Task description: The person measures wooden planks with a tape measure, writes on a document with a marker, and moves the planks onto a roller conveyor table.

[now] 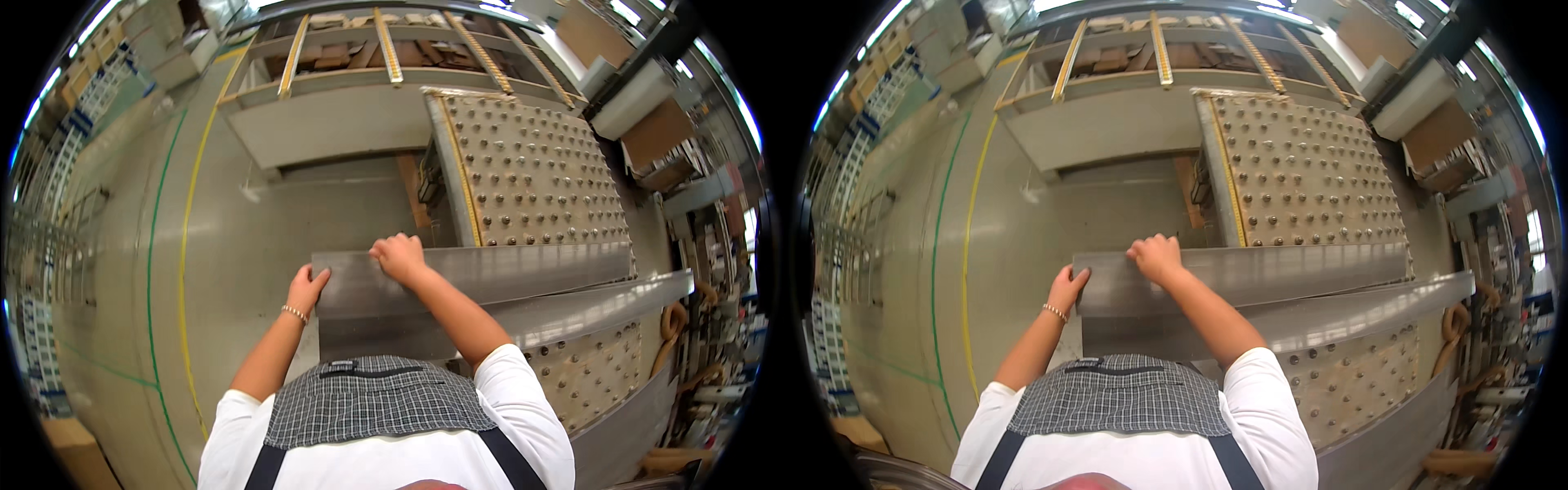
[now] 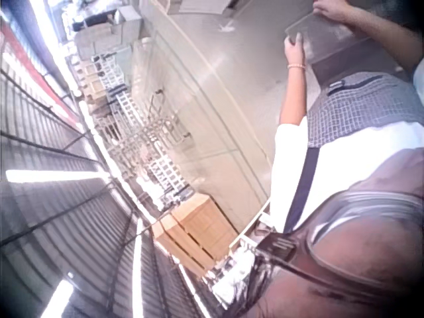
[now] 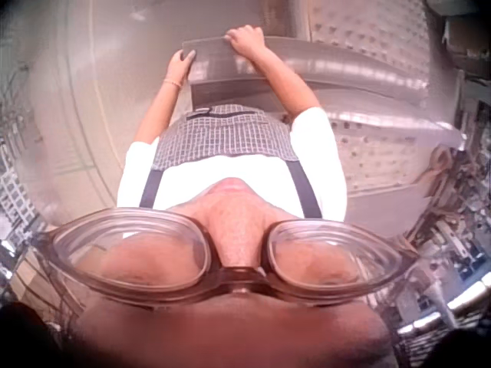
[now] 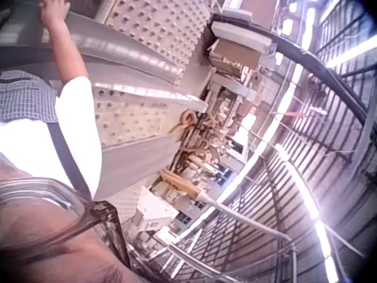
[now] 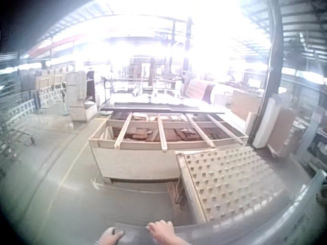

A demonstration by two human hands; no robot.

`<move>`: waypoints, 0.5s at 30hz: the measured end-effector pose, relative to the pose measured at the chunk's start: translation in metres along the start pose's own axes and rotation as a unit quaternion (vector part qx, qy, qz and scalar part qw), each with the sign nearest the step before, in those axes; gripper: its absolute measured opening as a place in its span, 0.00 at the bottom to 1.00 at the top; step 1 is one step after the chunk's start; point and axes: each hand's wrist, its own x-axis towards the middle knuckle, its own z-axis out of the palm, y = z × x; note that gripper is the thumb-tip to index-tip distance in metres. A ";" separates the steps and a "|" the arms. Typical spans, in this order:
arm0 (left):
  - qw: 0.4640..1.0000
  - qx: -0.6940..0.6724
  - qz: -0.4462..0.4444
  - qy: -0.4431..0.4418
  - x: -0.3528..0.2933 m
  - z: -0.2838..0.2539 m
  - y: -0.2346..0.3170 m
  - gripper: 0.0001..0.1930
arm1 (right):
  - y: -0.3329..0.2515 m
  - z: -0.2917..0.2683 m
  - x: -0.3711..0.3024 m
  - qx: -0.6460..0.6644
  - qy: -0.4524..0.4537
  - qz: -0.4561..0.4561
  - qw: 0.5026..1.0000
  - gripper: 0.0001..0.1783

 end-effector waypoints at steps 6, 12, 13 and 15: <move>0.996 -0.081 0.031 0.010 -0.018 -0.033 0.030 0.21 | 0.037 -0.070 -0.064 0.078 0.377 0.049 0.922 0.09; 0.986 -0.164 0.003 0.024 -0.045 -0.096 0.008 0.20 | 0.154 -0.069 -0.247 0.551 0.289 0.488 0.612 0.24; 0.989 -0.137 0.017 0.046 -0.050 -0.101 0.007 0.19 | 0.154 -0.056 -0.264 0.560 0.270 0.519 0.587 0.27; 0.988 -0.135 -0.002 0.070 -0.072 -0.109 0.015 0.18 | 0.129 -0.050 -0.264 0.557 0.199 0.561 0.579 0.33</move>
